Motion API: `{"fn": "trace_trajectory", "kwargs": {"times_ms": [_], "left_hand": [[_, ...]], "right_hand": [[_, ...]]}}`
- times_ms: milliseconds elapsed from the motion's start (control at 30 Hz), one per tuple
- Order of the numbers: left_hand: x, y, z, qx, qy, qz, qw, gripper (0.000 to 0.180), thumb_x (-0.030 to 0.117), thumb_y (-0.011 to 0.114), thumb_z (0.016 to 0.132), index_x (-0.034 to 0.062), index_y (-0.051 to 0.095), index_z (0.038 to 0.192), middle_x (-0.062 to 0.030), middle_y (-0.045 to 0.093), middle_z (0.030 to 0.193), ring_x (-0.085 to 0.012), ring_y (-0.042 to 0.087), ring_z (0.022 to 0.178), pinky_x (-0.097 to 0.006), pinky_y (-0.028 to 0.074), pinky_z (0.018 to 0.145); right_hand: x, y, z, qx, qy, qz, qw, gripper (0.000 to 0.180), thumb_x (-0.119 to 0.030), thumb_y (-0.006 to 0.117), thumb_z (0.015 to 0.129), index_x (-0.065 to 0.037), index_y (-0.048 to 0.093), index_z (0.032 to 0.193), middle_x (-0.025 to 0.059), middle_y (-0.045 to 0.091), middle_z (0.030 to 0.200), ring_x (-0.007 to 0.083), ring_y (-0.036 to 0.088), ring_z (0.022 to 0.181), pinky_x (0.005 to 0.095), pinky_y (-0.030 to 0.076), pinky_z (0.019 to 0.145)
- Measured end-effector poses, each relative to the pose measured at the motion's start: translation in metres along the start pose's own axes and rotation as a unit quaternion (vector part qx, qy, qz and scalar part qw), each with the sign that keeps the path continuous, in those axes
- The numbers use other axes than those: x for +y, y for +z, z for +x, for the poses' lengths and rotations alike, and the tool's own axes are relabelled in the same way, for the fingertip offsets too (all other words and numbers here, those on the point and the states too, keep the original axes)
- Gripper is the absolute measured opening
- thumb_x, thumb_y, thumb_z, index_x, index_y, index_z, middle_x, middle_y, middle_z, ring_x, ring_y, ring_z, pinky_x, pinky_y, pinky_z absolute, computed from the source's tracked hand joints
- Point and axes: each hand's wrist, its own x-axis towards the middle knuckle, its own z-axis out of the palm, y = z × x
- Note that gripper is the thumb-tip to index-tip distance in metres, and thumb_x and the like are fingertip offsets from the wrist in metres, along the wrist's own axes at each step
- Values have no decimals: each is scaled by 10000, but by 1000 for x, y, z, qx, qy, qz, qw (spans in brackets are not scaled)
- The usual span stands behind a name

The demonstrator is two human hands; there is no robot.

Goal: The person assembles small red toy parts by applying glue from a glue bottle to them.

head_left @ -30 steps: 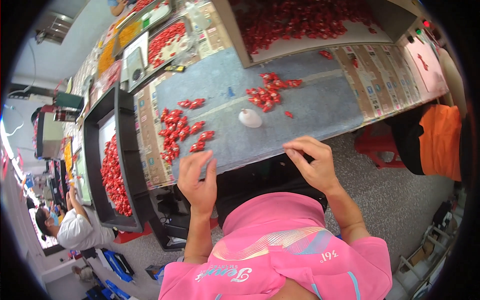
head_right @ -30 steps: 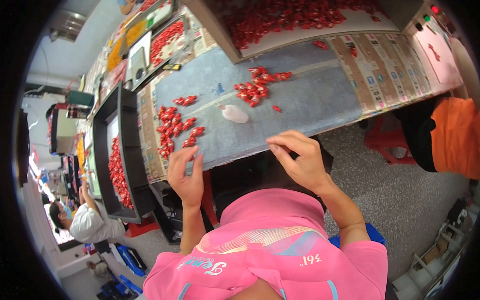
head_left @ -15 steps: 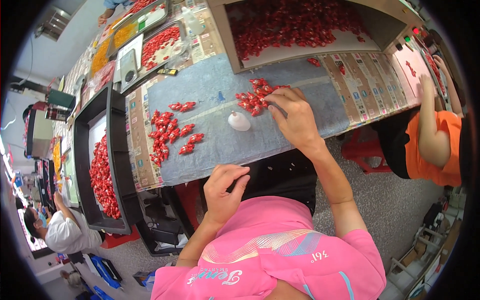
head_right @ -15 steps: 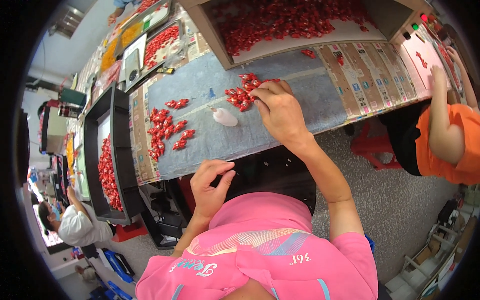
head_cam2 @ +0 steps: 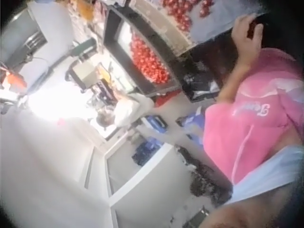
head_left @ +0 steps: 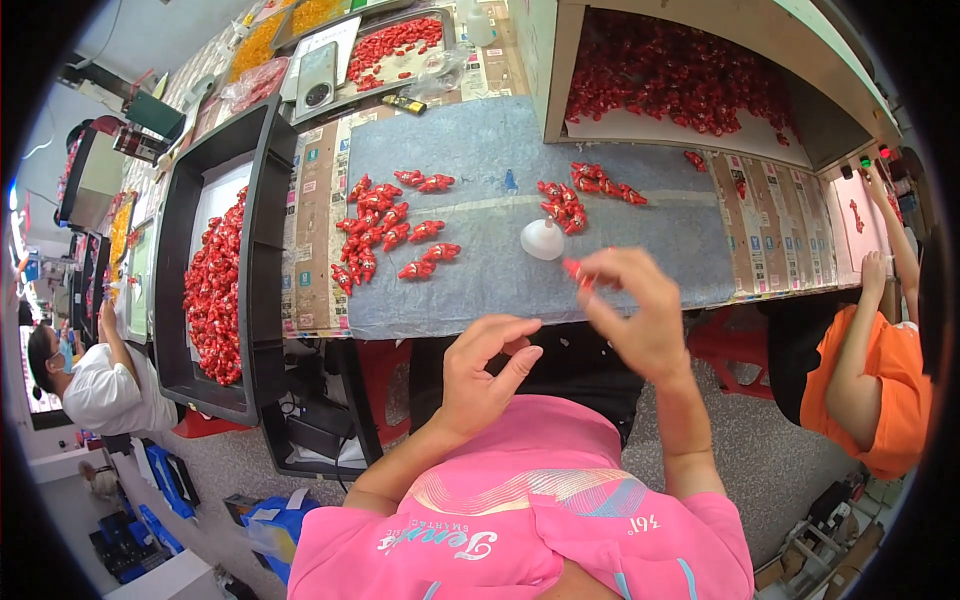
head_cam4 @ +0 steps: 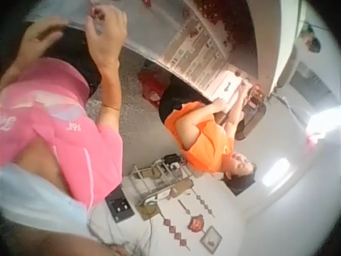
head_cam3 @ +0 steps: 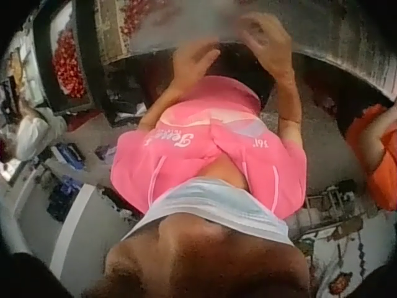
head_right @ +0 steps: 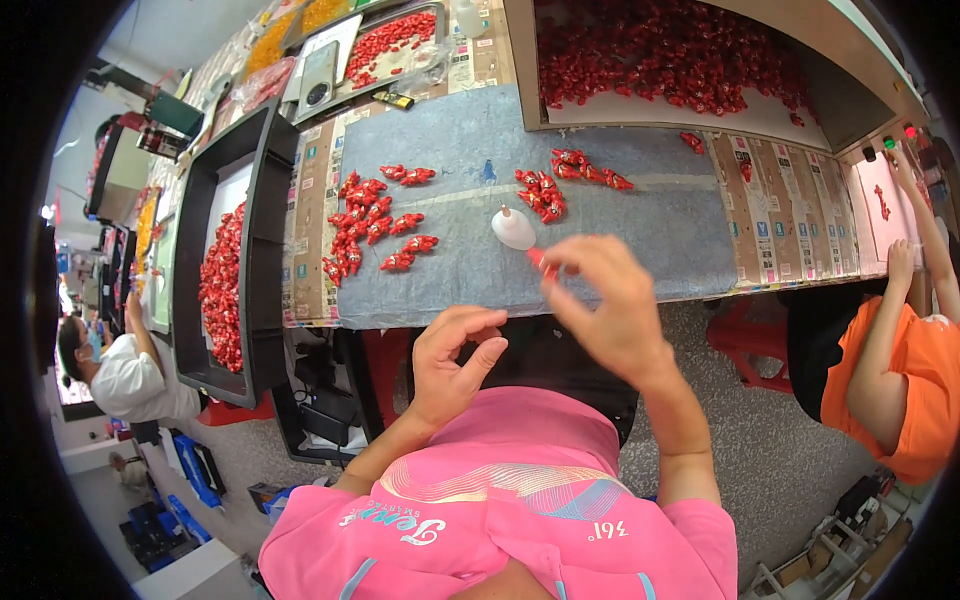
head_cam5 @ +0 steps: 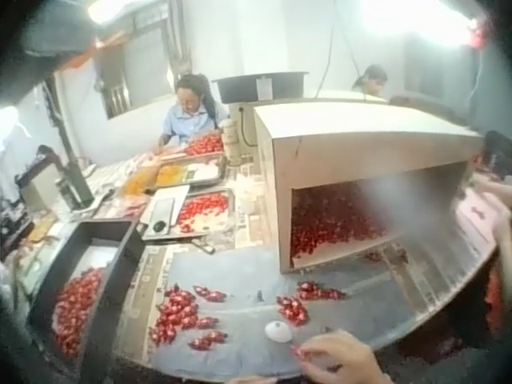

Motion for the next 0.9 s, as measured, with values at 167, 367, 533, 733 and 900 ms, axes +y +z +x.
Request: {"fn": "trace_trajectory", "kwargs": {"times_ms": [167, 367, 533, 733, 900], "left_hand": [[-3, 8, 5, -16, -69, -253, 965, 279, 23, 660, 851, 5, 567, 1113, -63, 599, 988, -127, 598, 898, -256, 502, 792], [-13, -9, 9, -65, -161, -378, 909, 255, -5, 647, 855, 16, 543, 1087, -62, 605, 991, -129, 602, 910, -264, 507, 826], [-19, -20, 5, -40, -219, -432, 874, 248, 21, 661, 844, 13, 557, 1068, -102, 627, 985, -165, 624, 860, -281, 528, 773], [-18, -22, 3, -24, -242, -466, 851, 198, 37, 635, 867, 27, 571, 1055, -92, 625, 991, -163, 625, 858, -280, 536, 764], [-20, -21, 2, -28, -239, -505, 829, 195, 37, 635, 867, 36, 574, 1052, -89, 620, 1023, -153, 621, 858, -274, 534, 771]], "right_hand": [[-16, 23, -31, -12, -81, 0, 997, 348, 49, 716, 662, -42, 587, 972, 101, 641, 945, 270, 604, 807, 354, 487, 706], [-16, 23, -28, -60, -91, 50, 993, 377, 1, 751, 653, -45, 606, 998, 101, 647, 962, 271, 611, 848, 360, 492, 748], [4, 12, -6, -5, -79, -13, 997, 455, -72, 791, 646, -55, 619, 1067, 93, 647, 1038, 266, 603, 945, 346, 475, 812], [13, 43, 28, 68, -39, -49, 996, 483, -63, 745, 705, -21, 549, 1144, 150, 597, 1116, 338, 557, 1021, 402, 449, 853], [25, 53, 24, 29, -6, 10, 1000, 399, -35, 705, 746, -35, 557, 1117, 144, 613, 1076, 337, 589, 942, 390, 467, 803]]}}
